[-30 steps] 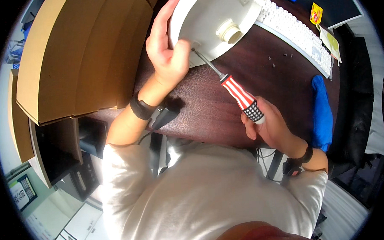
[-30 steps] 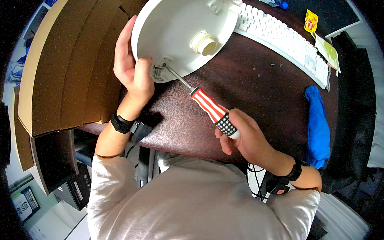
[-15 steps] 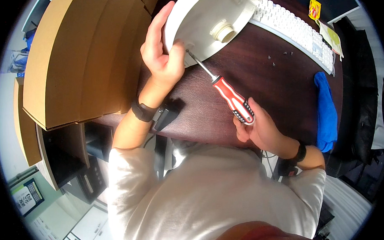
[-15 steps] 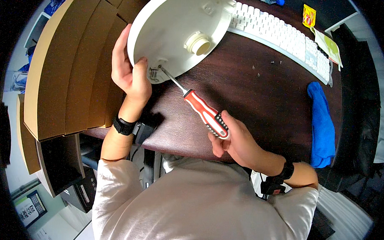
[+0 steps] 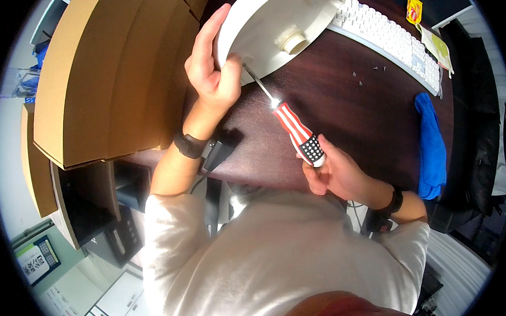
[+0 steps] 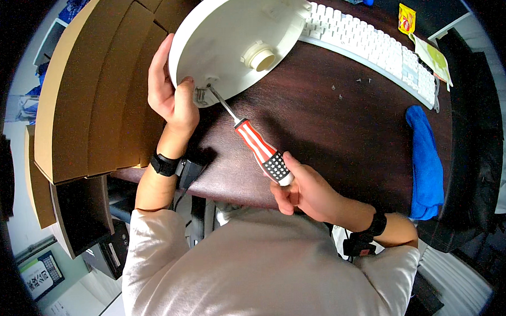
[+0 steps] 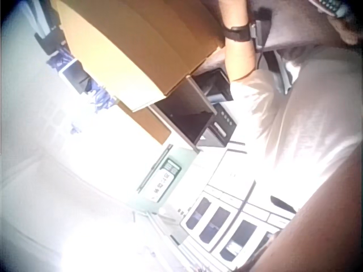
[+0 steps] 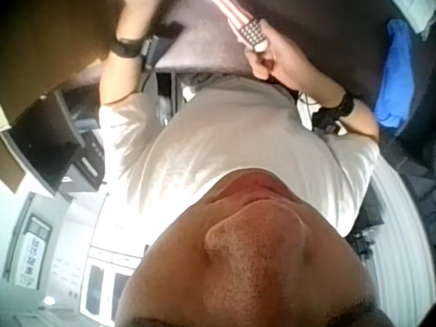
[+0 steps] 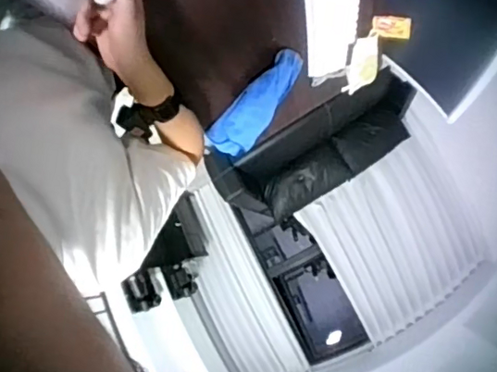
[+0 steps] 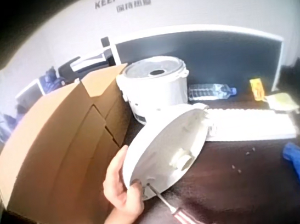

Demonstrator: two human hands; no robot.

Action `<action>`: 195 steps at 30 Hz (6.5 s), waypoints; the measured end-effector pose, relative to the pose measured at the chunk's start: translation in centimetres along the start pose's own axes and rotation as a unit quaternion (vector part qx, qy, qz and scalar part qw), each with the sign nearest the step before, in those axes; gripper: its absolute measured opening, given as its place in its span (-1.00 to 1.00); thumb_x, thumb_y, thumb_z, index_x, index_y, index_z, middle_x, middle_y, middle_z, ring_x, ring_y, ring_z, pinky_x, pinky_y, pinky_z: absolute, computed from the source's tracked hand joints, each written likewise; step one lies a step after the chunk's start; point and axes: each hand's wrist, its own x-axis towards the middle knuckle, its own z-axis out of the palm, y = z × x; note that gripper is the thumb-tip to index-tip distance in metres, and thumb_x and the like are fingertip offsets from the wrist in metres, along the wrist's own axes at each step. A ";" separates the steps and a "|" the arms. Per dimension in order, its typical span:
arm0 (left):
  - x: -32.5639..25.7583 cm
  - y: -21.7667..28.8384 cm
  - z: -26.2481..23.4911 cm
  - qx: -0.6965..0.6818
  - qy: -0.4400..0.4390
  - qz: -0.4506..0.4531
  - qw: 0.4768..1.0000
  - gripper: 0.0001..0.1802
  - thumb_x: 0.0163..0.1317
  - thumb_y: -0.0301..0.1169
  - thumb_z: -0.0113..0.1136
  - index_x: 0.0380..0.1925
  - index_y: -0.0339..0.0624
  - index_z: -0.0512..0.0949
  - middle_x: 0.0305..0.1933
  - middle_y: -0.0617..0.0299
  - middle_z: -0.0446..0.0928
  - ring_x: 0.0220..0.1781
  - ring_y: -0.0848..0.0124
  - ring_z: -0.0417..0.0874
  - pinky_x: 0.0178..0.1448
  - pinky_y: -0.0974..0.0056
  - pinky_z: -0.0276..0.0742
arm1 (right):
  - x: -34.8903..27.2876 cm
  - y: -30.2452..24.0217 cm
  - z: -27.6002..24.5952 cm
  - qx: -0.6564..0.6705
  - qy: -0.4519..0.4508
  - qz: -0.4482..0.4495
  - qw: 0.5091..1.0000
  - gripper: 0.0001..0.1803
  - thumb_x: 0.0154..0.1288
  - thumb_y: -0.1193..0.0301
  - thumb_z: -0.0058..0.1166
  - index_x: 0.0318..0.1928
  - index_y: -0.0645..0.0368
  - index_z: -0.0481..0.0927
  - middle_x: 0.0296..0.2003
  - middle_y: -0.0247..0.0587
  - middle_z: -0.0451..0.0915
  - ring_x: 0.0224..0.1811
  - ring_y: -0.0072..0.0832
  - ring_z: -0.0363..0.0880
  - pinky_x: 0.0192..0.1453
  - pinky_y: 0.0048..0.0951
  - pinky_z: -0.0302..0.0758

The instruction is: The person assembles a white plastic light fixture base on a desk. They insert a cylindrical socket into the center and then use a screwdriver to fasten multiple screws around the perimeter of the base.

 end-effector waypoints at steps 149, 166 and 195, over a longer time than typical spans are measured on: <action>-1.3 -0.2 1.7 -0.086 0.110 -0.163 0.977 -0.50 -0.05 -0.63 -0.12 0.01 -0.41 0.27 -0.17 0.20 0.43 -0.16 0.51 0.45 -0.11 0.44 0.40 | 4.5 -4.1 -4.2 -0.480 0.184 -0.425 0.745 -0.58 0.03 0.32 0.30 -0.18 0.27 0.42 -0.41 -0.14 0.58 -0.39 -0.53 0.61 -0.34 -0.53 0.50; -0.9 0.5 1.5 -0.041 0.100 -0.161 0.981 -0.54 -0.06 -0.61 -0.13 -0.05 -0.41 0.33 -0.24 0.22 0.44 -0.23 0.50 0.46 -0.15 0.42 0.40 | 4.0 -4.2 -4.1 -0.514 0.184 -0.456 0.703 -0.53 -0.01 0.31 0.34 -0.21 0.22 0.34 -0.45 -0.16 0.56 -0.41 -0.50 0.62 -0.39 -0.50 0.50; -1.2 1.2 1.3 -0.066 0.100 -0.233 0.965 -0.46 -0.08 -0.52 -0.02 0.01 -0.39 0.27 -0.06 0.13 0.39 0.00 0.37 0.39 0.12 0.29 0.28 | 4.2 -4.1 -3.6 -0.481 0.217 -0.442 0.725 -0.55 0.03 0.32 0.29 -0.16 0.20 0.34 -0.37 -0.14 0.57 -0.30 -0.50 0.61 -0.31 -0.52 0.50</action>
